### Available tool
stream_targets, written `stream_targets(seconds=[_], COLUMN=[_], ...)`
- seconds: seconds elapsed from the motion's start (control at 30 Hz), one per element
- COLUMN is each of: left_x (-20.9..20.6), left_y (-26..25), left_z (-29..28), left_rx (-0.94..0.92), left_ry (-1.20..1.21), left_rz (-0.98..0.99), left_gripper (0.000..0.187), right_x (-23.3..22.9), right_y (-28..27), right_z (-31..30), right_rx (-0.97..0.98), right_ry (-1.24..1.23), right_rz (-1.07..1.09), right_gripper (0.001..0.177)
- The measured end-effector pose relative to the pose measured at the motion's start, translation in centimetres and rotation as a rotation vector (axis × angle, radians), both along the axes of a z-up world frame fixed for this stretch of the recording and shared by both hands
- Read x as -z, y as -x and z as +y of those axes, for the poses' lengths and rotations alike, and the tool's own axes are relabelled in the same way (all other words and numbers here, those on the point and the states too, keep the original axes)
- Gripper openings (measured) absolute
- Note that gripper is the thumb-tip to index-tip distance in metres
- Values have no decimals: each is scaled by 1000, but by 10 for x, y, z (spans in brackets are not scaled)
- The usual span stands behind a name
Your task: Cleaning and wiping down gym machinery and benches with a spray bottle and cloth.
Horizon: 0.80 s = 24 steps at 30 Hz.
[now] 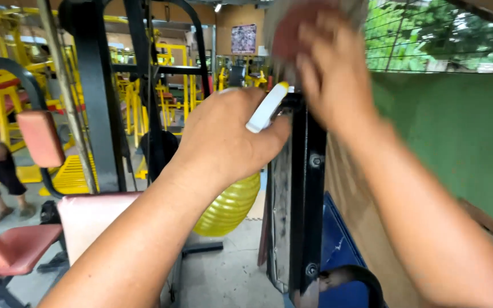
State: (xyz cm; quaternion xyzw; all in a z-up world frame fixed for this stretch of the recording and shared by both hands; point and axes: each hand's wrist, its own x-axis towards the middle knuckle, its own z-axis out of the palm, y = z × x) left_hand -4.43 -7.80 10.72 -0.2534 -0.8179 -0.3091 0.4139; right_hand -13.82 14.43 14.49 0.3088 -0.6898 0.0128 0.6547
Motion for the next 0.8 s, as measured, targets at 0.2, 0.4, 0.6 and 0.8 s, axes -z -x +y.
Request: stream_targets(seconds=[0.2,0.4,0.6,0.8], left_x=[6,4,21,30], left_y=[11,14,20,17], left_z=[-9,-12,-21,-31], left_rx=[21,89,214,313], left_ry=[28,-45,-75,-62], left_rz=[-10,17,50,26], left_gripper=[32,31,32,28], right_x=[39,-51,-141,-86], right_y=[-60,-31,66,20], right_z=[0,-29,-48,-55], right_rx=[98,273,662,833], right_ry=[-165,-372,-379,-519], right_rz=[-134,-72,90,121], right_gripper=[42,27,19,16])
